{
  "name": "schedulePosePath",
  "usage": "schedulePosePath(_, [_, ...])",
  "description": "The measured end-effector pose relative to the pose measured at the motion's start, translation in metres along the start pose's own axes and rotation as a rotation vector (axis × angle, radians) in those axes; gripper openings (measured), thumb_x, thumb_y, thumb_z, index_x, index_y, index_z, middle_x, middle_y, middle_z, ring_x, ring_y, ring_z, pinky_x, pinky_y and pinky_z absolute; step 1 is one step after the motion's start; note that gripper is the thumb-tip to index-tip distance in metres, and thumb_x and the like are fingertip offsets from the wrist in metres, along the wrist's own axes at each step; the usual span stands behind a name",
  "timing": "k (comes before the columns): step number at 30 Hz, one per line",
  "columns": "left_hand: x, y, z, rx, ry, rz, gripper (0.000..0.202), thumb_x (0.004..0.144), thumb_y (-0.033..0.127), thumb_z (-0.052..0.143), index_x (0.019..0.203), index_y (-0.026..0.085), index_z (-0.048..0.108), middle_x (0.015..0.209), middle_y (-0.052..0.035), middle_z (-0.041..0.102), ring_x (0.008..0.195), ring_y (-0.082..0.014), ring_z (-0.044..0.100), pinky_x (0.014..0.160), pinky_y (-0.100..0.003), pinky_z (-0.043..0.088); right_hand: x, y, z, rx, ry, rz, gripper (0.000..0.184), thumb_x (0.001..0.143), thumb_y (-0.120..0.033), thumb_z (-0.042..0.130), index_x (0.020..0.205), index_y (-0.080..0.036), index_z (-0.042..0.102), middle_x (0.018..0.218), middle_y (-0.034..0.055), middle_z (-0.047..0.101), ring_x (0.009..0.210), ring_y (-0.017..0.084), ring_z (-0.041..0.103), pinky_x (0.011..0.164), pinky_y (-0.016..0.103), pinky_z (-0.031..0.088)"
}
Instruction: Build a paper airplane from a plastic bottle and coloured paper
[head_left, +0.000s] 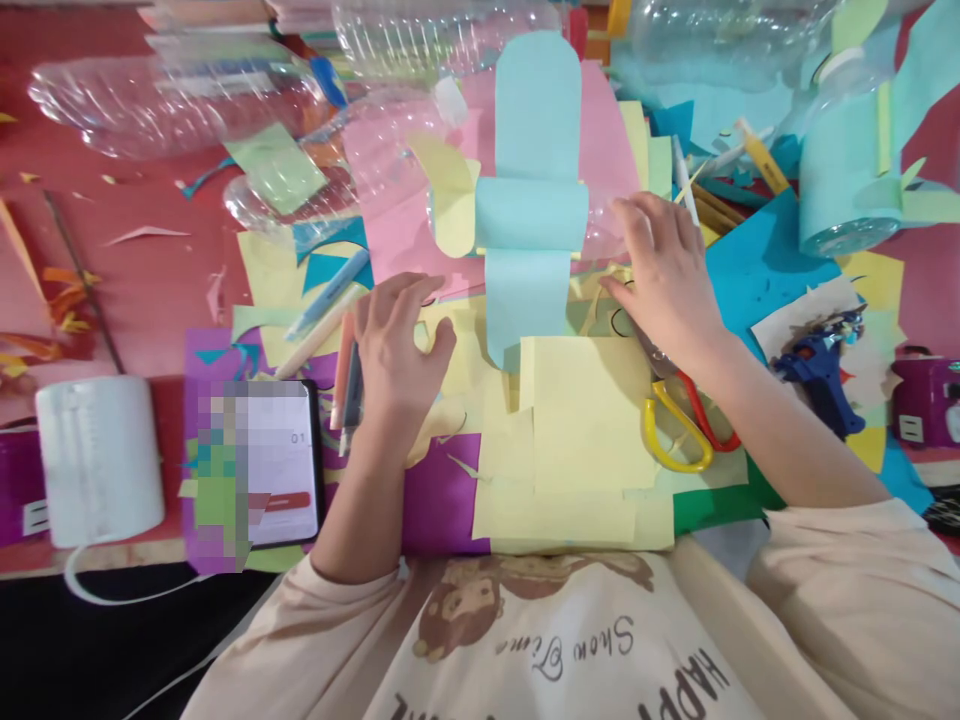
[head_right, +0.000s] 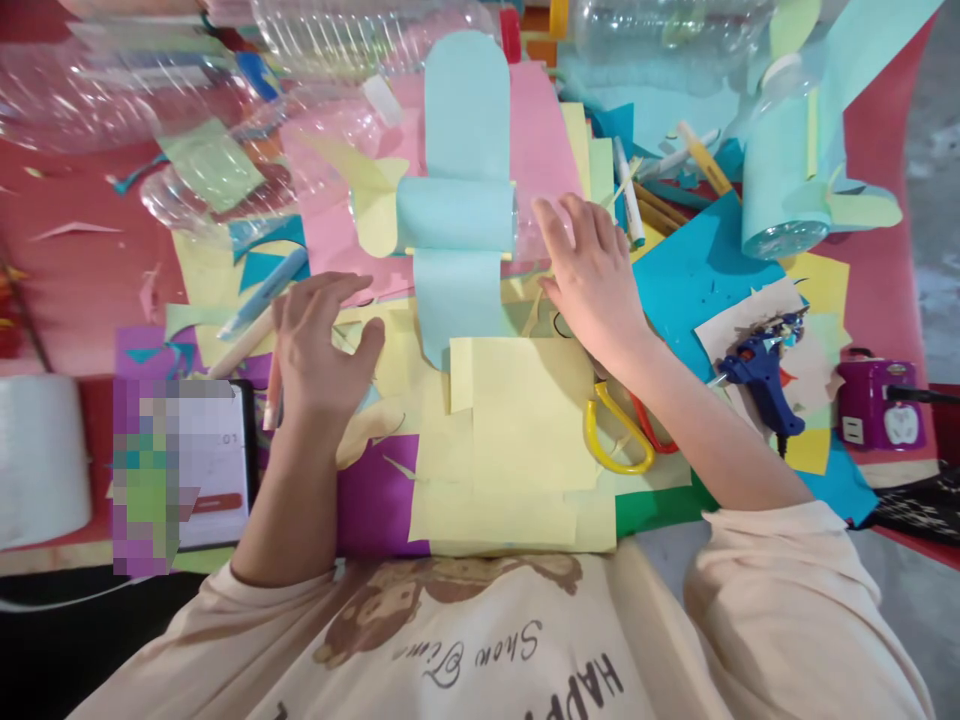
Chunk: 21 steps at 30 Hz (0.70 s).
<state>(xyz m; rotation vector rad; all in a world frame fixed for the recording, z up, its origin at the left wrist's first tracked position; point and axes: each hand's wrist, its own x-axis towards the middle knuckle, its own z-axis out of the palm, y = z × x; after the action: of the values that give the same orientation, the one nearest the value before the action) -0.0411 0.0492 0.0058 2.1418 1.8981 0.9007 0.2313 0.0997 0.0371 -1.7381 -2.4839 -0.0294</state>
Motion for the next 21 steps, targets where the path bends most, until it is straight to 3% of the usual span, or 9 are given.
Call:
schedulePosePath(6, [-0.002,0.002,0.003,-0.043,-0.066,-0.033,0.041,0.078,0.014,0.056,0.117,0.026,0.061,0.121,-0.0049,0.065,0.116,-0.0257,0.058,0.102,-0.044,0.045,0.020,0.007,-0.005,-0.066,-0.003,-0.001,0.057,0.090,-0.032,0.061,0.140,-0.018,0.038,0.133,0.0133,0.056,0.118,0.033,0.050,0.099,0.046,0.043])
schedulePosePath(11, [-0.003,-0.001,0.005,-0.136,-0.041,-0.040,0.044,0.077,0.011,0.055,0.117,0.026,0.060,0.121,-0.0037,0.066,0.112,-0.0240,0.060,0.097,-0.042,0.049,0.027,0.017,-0.017,-0.087,0.003,-0.014,0.053,0.091,-0.032,0.059,0.139,-0.014,0.043,0.128,0.0120,0.060,0.116,0.031,0.054,0.099,0.040,0.045])
schedulePosePath(17, [-0.003,-0.001,0.004,-0.207,-0.020,-0.038,0.041,0.078,0.012,0.055,0.118,0.023,0.060,0.113,-0.0049,0.067,0.098,-0.0209,0.064,0.091,-0.040,0.052,0.011,0.038,-0.035,-0.029,0.129,0.095,0.059,0.089,-0.039,0.062,0.139,-0.015,0.044,0.128,0.0124,0.062,0.117,0.032,0.056,0.099,0.043,0.047])
schedulePosePath(21, [-0.004,0.002,0.003,-0.224,-0.022,-0.046,0.046,0.076,0.011,0.053,0.120,0.022,0.057,0.115,-0.0072,0.067,0.099,-0.0207,0.065,0.086,-0.037,0.053,-0.012,0.042,-0.032,0.008,0.087,0.094,0.054,0.091,-0.034,0.060,0.139,-0.017,0.044,0.132,0.0121,0.060,0.120,0.029,0.054,0.103,0.042,0.043])
